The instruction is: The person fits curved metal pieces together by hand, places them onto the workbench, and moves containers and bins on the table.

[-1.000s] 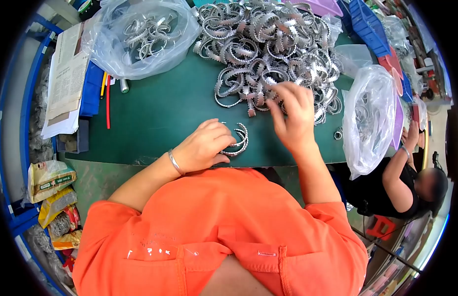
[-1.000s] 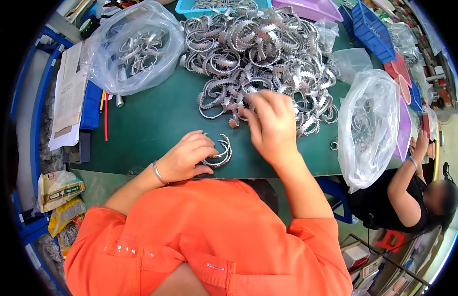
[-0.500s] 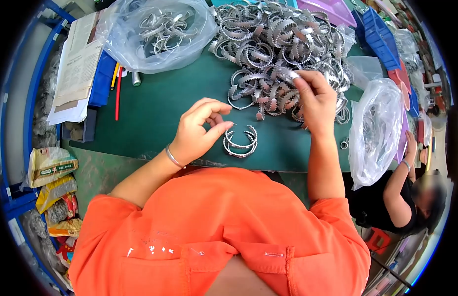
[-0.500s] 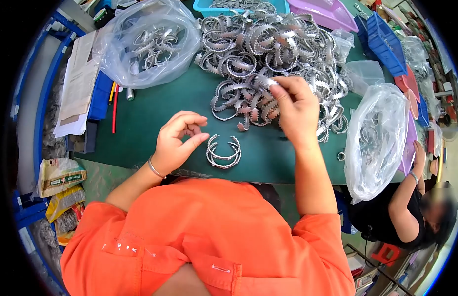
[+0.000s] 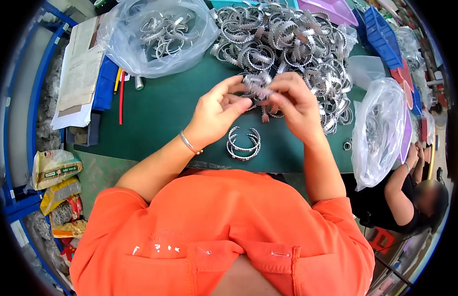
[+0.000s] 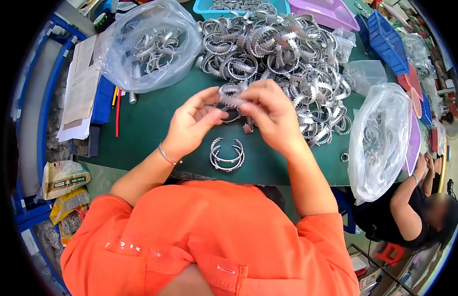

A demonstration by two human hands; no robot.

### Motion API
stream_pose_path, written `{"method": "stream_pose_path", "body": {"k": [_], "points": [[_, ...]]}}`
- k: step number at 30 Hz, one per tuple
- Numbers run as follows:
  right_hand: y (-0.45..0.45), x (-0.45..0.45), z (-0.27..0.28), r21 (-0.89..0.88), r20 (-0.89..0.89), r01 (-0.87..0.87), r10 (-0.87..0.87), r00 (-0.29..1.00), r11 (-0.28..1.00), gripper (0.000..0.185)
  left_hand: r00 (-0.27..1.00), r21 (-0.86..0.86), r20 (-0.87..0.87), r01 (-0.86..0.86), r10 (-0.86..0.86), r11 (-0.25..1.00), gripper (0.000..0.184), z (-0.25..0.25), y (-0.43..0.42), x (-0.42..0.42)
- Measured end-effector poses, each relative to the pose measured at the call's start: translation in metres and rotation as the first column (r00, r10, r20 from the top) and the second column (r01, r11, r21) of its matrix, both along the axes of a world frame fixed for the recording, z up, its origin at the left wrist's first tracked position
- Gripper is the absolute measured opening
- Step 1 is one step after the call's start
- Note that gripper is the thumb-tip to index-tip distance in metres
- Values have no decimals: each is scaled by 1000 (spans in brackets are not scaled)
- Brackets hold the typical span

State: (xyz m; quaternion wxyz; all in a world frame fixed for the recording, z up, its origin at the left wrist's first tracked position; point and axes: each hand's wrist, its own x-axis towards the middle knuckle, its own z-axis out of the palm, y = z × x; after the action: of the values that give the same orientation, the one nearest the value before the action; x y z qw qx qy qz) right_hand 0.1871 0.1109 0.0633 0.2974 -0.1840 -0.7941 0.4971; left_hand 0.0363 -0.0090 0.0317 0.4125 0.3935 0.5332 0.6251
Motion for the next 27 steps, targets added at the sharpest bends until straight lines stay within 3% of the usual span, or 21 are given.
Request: {"method": "stream_pose_path", "body": {"k": [1, 2, 3, 5, 8, 12, 14, 18, 19, 21, 23, 25, 27], "points": [[0, 2, 3, 145, 29, -127, 125, 992, 981, 14, 1000, -3, -3, 0, 0, 1000, 39, 1, -1, -4], [-4, 2, -5, -38, 21, -154, 155, 988, 987, 17, 989, -57, 143, 38, -29, 998, 36, 2, -2, -10], [-3, 2, -7, 97, 40, -169, 165, 985, 981, 19, 956, -105, 288, 83, -49, 991, 35, 2, -4, -14], [-5, 4, -6, 58, 25, -175, 173, 985, 983, 20, 980, -169, 197, 41, -7, 985, 34, 1, -3, -13], [-5, 4, -6, 81, 57, -188, 184, 981, 979, 20, 845, -271, 533, 124, 41, 955, 32, 0, -2, -18], [-7, 1, 0, 239, 134, -213, 185, 974, 947, 22, 859, -292, 510, 213, -37, 932, 29, -13, 5, -21], [-14, -1, 5, 543, 304, -200, 32, 952, 816, 23, 860, -325, 510, 212, -18, 922, 27, -15, 10, -21], [-17, -2, -4, 592, 233, -136, -7, 972, 795, 26, 875, -341, 484, 194, -5, 920, 24, -10, 8, -24], [-22, -4, -8, 588, 227, -134, -4, 974, 798, 26, 910, -342, 413, 109, 46, 933, 22, -8, 5, -25], [-37, -6, -17, 314, 4, 208, -220, 975, 926, 32, 939, -335, 331, 23, 95, 942, 20, -5, 0, -26], [-40, -5, -15, 292, 25, 174, -189, 982, 941, 41, 908, -171, 395, -76, 139, 982, 16, -6, -8, -26], [-43, -5, -22, 197, 40, 144, -154, 987, 970, 41, 902, -184, 404, -80, 150, 980, 15, 4, -13, -22], [-48, -7, -17, 218, -27, 115, -112, 993, 969, 41, 901, -169, 420, -42, 111, 985, 14, 5, -14, -17]]}}
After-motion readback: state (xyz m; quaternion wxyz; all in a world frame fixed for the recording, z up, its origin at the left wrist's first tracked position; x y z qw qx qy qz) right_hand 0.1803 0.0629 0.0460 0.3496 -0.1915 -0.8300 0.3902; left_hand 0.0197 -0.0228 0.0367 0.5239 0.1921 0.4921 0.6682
